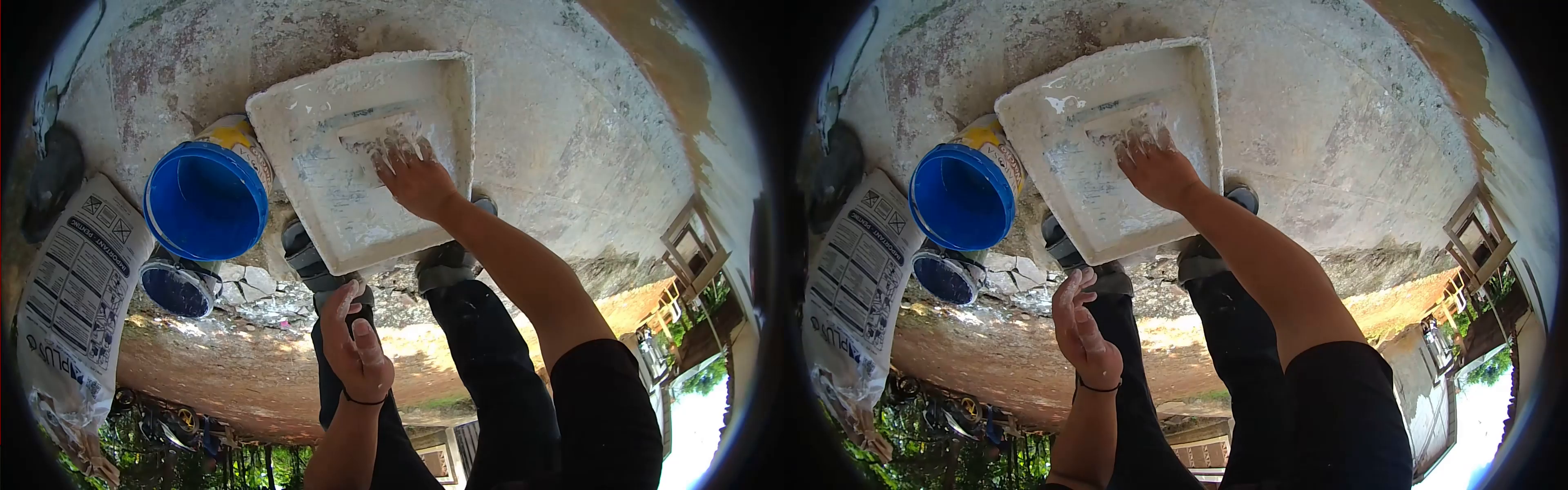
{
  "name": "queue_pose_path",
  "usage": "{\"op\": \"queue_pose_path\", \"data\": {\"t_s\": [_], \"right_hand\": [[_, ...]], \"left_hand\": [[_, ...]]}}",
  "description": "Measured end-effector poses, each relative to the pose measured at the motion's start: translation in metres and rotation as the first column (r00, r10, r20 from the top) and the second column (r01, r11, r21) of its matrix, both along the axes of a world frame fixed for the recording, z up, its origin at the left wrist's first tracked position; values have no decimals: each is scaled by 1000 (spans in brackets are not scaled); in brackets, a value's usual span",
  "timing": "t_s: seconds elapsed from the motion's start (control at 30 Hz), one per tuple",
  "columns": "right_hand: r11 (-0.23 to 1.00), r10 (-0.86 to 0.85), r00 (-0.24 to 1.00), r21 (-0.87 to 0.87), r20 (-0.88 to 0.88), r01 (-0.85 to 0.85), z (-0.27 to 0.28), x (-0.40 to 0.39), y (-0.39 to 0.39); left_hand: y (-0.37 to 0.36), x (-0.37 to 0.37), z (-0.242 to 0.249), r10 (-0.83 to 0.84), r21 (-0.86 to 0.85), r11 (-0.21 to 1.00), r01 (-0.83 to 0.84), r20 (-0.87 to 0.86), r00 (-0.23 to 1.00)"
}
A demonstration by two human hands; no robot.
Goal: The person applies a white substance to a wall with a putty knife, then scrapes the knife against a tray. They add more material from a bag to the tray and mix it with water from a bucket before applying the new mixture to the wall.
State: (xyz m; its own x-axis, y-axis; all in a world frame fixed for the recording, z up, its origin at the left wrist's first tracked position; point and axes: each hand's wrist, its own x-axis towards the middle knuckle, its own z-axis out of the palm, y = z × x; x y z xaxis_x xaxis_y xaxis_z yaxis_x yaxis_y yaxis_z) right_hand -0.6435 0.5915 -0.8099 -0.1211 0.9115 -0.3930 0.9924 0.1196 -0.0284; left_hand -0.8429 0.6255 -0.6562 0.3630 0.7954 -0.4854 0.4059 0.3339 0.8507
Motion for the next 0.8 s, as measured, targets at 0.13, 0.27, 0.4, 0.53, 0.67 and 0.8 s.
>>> {"op": "queue_pose_path", "data": {"t_s": [0.13, 0.27, 0.4, 0.53, 0.67, 0.8], "right_hand": [[998, 46, 999, 49, -14, -46, 13, 12, 14], [991, 44, 999, 123, 9, -44, 12, 16, 27], [983, 39, 999, 177, 5, -39, 15, 15, 43], [980, 40, 998, 196, -57, -29, 19, 8, 53], [973, -21, 995, 227, -100, 43, 12, 15, 70], [966, -56, 987, 241, -153, 92, 13, 21, 86]], "left_hand": [[2, 1, 2, 26, 0, 1000, -26, 21, 999], [4, 3, 5, 61, -3, 998, -61, 55, 997], [10, 3, 8, 96, -20, 995, -94, 75, 993], [13, -3, 6, 80, -16, 997, -80, 66, 995], [16, -6, 5, 97, -24, 995, -96, 69, 993], [19, -9, 4, 108, -27, 994, -106, 63, 992]]}}
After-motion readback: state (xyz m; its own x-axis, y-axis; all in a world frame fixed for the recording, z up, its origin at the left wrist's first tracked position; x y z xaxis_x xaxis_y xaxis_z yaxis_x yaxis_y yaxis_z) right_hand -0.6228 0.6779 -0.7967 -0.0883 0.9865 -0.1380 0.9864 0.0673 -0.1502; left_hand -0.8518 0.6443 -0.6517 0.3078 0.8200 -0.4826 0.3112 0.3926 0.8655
